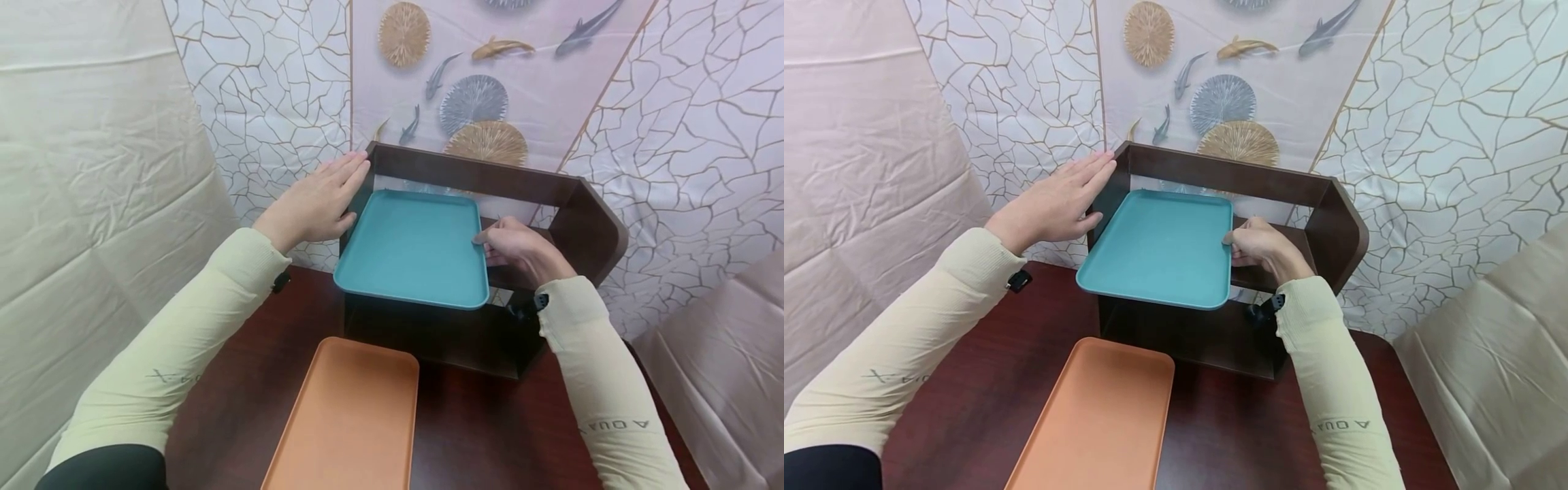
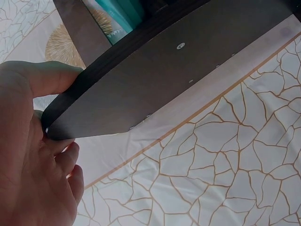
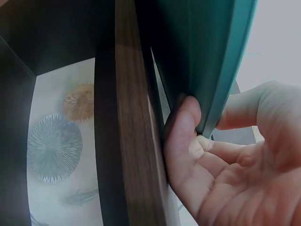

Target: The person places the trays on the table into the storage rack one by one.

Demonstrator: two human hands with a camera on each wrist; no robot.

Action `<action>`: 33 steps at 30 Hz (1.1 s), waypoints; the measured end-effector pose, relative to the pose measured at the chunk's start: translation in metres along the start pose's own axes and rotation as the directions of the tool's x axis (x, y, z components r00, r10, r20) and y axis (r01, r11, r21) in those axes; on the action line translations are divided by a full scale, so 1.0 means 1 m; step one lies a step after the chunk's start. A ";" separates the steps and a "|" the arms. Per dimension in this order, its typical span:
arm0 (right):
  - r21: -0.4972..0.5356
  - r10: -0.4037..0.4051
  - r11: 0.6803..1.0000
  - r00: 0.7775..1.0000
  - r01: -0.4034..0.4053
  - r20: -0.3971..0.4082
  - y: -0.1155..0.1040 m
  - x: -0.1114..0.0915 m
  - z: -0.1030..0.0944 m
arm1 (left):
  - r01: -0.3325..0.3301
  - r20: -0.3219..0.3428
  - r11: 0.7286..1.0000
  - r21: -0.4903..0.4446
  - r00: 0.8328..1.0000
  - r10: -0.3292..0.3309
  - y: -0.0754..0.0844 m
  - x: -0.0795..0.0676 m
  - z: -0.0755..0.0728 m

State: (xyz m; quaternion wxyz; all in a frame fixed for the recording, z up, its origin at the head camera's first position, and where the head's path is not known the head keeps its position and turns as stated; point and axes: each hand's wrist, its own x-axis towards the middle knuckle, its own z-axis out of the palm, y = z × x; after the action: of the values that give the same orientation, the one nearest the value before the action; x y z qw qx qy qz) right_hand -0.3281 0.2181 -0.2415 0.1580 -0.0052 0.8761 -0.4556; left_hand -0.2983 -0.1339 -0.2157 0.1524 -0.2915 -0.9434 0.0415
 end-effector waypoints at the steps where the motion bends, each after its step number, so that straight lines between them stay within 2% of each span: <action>1: -0.004 0.006 1.000 1.000 -0.006 -0.003 0.000 0.001 0.001 | 0.000 0.000 1.000 -0.002 1.000 0.000 0.000 0.000 0.000; 9: -0.057 0.047 0.997 0.997 -0.050 -0.060 -0.004 -0.001 0.002 | 0.008 0.002 1.000 0.000 1.000 -0.008 0.000 0.000 0.000; 17: -0.225 -0.002 0.974 0.990 -0.031 -0.142 -0.004 -0.005 0.008 | 0.006 0.007 1.000 -0.001 1.000 -0.006 0.001 0.000 0.000; 21: -0.265 -0.029 0.964 0.985 -0.016 -0.167 -0.004 -0.005 0.008 | 0.006 0.002 1.000 -0.002 1.000 -0.006 0.001 0.000 0.001; 27: -0.310 -0.072 0.951 0.976 0.005 -0.205 0.000 -0.004 0.006 | 0.006 0.005 1.000 0.006 1.000 -0.006 0.001 0.001 0.001; 33: -0.286 -0.084 0.958 0.977 0.025 -0.195 0.000 -0.012 0.001 | 0.006 0.004 1.000 0.009 1.000 -0.006 0.001 0.001 0.000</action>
State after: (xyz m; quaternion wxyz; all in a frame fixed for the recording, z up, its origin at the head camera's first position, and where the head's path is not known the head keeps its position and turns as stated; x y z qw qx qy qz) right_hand -0.3169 0.2196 -0.2391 0.0518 -0.0050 0.9431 -0.3285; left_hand -0.2986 -0.1329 -0.2157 0.1518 -0.2879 -0.9445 0.0458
